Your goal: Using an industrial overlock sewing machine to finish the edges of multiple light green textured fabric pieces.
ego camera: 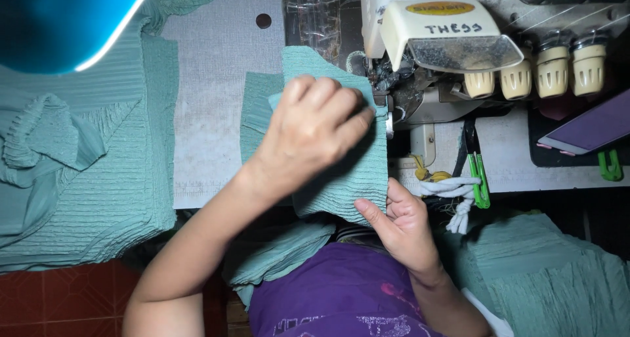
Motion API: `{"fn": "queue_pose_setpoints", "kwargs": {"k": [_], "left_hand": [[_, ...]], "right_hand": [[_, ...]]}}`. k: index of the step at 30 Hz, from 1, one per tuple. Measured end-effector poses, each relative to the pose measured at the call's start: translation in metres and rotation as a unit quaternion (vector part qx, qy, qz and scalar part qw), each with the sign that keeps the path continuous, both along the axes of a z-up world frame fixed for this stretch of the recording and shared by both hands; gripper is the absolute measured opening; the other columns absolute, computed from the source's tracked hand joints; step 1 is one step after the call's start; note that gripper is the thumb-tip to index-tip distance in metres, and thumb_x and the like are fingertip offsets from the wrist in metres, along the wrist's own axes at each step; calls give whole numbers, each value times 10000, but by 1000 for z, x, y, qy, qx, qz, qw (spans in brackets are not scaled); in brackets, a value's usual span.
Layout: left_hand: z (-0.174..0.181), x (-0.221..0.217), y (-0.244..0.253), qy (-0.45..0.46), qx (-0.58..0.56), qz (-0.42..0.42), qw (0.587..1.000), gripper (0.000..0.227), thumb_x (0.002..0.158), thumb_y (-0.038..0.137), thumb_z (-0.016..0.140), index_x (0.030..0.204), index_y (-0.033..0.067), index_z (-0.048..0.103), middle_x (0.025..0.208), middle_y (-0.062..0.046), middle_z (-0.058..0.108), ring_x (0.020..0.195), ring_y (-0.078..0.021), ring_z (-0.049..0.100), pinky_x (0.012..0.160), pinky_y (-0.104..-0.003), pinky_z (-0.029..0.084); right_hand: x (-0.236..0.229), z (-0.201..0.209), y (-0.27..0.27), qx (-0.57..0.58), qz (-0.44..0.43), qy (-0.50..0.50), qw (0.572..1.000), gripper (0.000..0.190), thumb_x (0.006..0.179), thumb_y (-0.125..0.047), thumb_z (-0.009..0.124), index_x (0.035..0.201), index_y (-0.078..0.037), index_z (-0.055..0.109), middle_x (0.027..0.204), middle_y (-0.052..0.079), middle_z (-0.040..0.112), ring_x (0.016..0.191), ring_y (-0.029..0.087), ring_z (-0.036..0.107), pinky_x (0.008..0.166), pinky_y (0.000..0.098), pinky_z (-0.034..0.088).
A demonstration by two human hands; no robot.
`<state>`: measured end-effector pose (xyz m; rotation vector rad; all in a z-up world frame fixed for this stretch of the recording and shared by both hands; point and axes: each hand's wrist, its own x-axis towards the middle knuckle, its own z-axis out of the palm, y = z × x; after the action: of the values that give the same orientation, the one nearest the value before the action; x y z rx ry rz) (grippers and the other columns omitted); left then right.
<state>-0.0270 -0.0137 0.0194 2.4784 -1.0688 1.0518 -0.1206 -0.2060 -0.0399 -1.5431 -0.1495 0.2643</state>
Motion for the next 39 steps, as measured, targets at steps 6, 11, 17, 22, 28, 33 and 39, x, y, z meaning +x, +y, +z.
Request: {"fn": "queue_pose_setpoints", "kwargs": {"k": [6, 11, 17, 22, 28, 33, 39], "left_hand": [[4, -29, -24, -17, 23, 105, 994, 103, 1003, 63, 490, 1030, 64, 589, 927, -74, 594, 721, -172, 506, 640, -281, 443], [-7, -27, -23, 28, 7, 85, 996, 131, 968, -17, 521, 1074, -1, 597, 979, -113, 571, 836, -229, 556, 690, -320, 465], [-4, -27, -24, 66, -4, 74, 995, 118, 958, 13, 541, 1064, 22, 590, 1005, -115, 565, 851, -252, 536, 722, -352, 434], [2, -24, -11, 10, 53, 14, 998, 146, 971, -16, 475, 915, 62, 585, 1011, -92, 602, 873, -224, 559, 703, -314, 425], [-7, -32, -19, 74, -5, 14, 997, 198, 982, -28, 493, 1157, -42, 586, 1103, -165, 611, 986, -290, 589, 850, -394, 480], [-10, -39, -40, 108, -64, 116, 985, 224, 956, 19, 506, 1156, -38, 589, 1102, -182, 570, 990, -320, 550, 867, -422, 453], [-11, -44, -40, 67, 4, 137, 988, 239, 975, 43, 471, 1164, 3, 611, 1203, -140, 597, 1078, -290, 577, 917, -423, 468]], "right_hand": [[-3, -6, -2, 2, 2, -11, 1000, 140, 890, -7, 639, 1028, -8, 614, 976, 42, 680, 920, 72, 573, 865, 232, 486], [-2, 1, -2, -11, 8, -4, 1000, 247, 893, -32, 624, 1134, 20, 609, 1069, 70, 697, 975, 104, 615, 921, 249, 501], [-2, 0, 0, 11, 12, -5, 1000, 245, 895, -25, 621, 1134, 24, 605, 1078, 74, 687, 992, 112, 608, 935, 258, 492], [-2, -1, 0, -8, 15, -23, 1000, 187, 898, -39, 627, 1078, 12, 625, 1018, 47, 689, 943, 101, 609, 896, 245, 494], [-1, -3, 1, 5, 12, -9, 1000, 292, 896, -32, 612, 1180, 36, 596, 1127, 96, 685, 1038, 131, 619, 971, 268, 488], [-3, -10, 1, 25, 18, -21, 999, 265, 897, 20, 600, 1162, 24, 590, 1097, 78, 674, 1031, 112, 598, 950, 247, 481], [-3, 1, -2, -29, 11, -35, 999, 200, 894, -12, 616, 1093, 5, 609, 1043, 49, 680, 977, 91, 592, 909, 231, 476]]}}
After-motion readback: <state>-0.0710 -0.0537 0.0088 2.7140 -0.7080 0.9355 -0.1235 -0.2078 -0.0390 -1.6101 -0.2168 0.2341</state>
